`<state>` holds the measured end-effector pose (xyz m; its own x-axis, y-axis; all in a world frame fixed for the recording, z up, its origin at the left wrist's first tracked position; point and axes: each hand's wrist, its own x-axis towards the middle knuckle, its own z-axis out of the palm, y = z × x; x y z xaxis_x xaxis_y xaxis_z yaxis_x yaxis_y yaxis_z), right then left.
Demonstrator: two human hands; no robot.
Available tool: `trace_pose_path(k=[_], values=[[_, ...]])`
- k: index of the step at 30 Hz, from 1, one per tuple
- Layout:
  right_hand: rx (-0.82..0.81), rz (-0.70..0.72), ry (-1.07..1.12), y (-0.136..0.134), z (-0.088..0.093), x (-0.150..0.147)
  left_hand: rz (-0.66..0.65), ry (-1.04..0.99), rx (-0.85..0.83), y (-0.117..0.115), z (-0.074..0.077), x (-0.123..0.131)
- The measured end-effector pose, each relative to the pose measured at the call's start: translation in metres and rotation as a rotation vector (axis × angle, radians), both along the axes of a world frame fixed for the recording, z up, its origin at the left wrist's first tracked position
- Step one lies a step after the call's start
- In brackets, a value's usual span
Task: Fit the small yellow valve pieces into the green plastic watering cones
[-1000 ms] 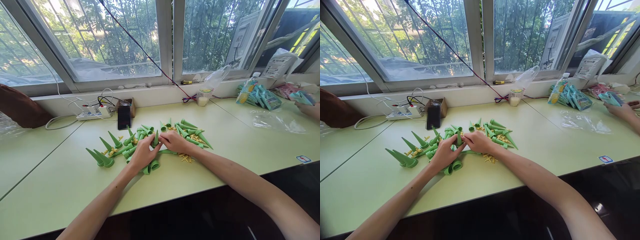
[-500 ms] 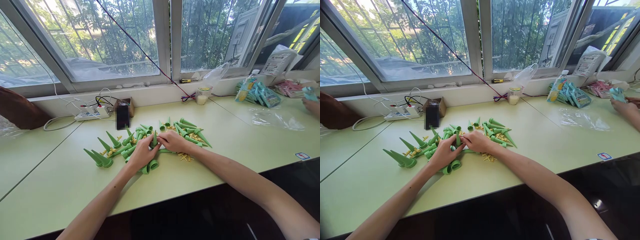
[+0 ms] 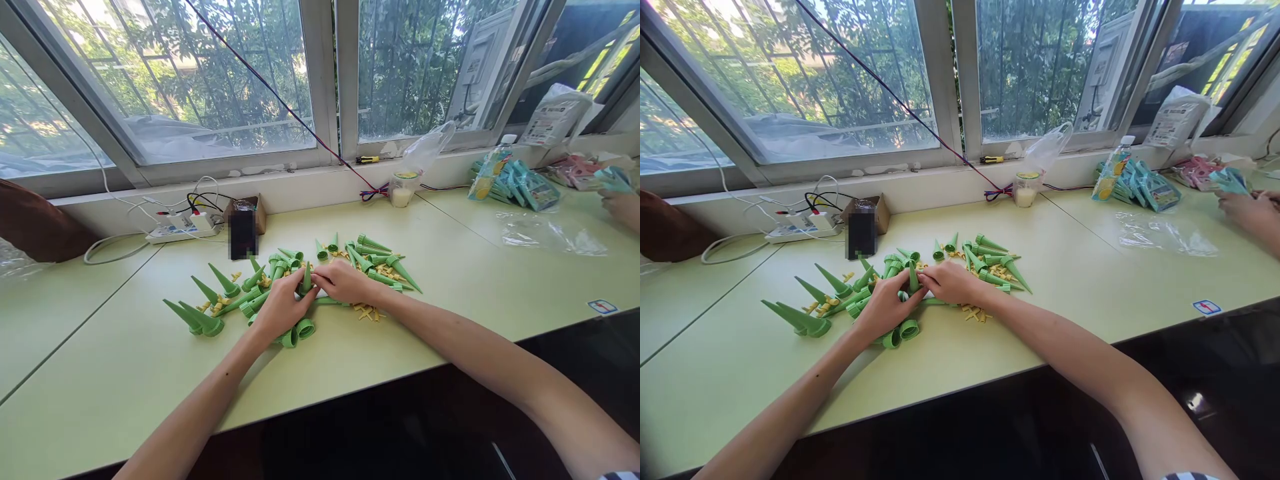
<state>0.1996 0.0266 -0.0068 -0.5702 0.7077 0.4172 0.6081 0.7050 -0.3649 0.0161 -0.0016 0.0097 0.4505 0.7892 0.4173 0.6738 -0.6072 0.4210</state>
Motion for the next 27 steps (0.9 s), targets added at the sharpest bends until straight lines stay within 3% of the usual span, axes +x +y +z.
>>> trace_pose_path(k=[27], values=[[-0.011,0.004,-0.056,0.0007,0.0004,0.0009,-0.001,0.031,-0.006,0.0008,0.0010,-0.0003]])
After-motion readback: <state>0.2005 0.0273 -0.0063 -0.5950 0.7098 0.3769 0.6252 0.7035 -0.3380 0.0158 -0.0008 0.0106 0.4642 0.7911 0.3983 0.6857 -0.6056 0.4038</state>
